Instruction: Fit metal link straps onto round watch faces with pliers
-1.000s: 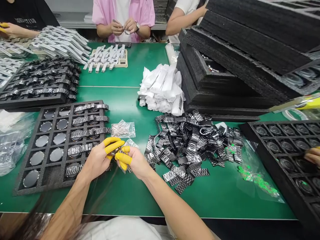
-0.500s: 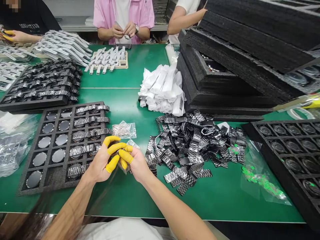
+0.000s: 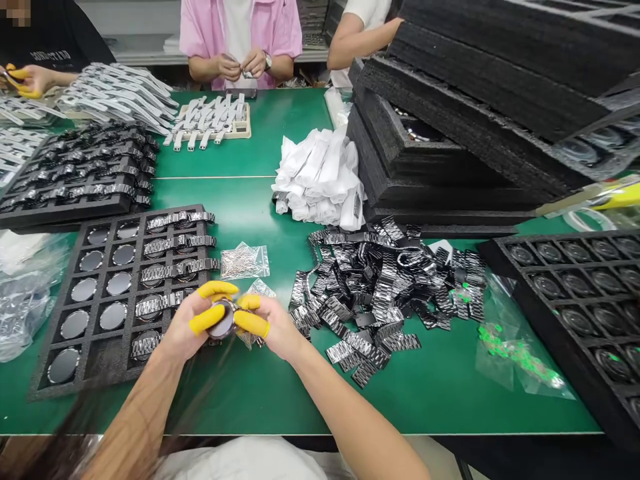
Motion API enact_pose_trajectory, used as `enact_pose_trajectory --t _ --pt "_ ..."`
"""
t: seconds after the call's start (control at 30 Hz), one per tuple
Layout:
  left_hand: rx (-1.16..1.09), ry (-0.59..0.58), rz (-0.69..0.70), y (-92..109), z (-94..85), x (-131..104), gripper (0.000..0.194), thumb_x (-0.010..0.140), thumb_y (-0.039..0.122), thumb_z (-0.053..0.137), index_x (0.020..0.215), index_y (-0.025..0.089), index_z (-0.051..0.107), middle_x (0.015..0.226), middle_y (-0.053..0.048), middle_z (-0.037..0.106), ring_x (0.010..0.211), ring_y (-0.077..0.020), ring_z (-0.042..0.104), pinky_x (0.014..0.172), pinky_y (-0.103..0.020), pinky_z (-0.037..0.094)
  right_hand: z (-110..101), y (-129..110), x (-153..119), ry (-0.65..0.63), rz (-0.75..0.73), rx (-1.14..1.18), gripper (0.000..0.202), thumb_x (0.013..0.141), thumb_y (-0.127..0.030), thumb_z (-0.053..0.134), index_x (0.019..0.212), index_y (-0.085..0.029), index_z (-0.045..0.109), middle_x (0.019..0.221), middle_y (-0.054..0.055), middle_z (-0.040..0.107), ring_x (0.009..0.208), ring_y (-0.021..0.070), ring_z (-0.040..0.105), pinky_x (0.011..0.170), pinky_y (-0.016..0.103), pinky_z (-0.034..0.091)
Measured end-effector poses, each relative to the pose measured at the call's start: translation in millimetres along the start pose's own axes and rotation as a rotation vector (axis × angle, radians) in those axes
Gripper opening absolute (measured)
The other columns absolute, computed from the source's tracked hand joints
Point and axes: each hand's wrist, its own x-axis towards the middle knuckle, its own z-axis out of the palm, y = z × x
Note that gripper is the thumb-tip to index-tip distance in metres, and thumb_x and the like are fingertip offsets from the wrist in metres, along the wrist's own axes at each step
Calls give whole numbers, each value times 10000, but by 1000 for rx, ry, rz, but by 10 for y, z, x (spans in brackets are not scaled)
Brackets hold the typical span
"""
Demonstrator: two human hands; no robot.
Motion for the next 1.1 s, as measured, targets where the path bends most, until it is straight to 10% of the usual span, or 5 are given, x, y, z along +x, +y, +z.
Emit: enact_pose_trajectory --t 0.13,0.27,0.67,0.87,1.1 --pt "-14 254 122 -31 -44 52 381 917 473 784 1172 233 635 1038 -64 759 1004 -233 765 923 -377 607 -160 -105 46 18 -157 -379 318 875 -532 815 922 -237 707 1259 91 645 1245 276 577 1098 470 475" --pt "267 443 272 -150 -39 106 301 977 399 724 1209 247 607 1200 -71 727 1132 -221 748 1051 -396 580 -198 -90 51 151 -119 -451 255 992 -462 688 1147 -260 684 1106 70 686 960 225 650 869 389 566" --pt "1063 92 54 241 0 -291 264 990 276 627 1221 258 754 1071 -71 820 955 -258 781 865 -368 616 -253 -239 -10 62 -424 -792 381 948 -369 741 1323 -311 697 1180 95 737 1067 296 664 978 488 550" --pt "1280 387 138 449 -586 -1131 259 1006 298 639 1235 245 748 1178 -71 805 1060 -240 763 961 -356 594 -758 -188 67 594 -140 -1439 408 1000 -464 565 1208 -163 745 1441 258 564 1503 464 297 1143 709 311" --pt "1638 639 184 35 -1108 -1635 268 1015 290 611 1226 229 765 1257 -150 734 1174 -313 698 1035 -498 566 -928 51 40 630 122 -1694 573 1002 -492 432 1274 -54 683 1347 335 588 1476 430 316 1144 639 309"
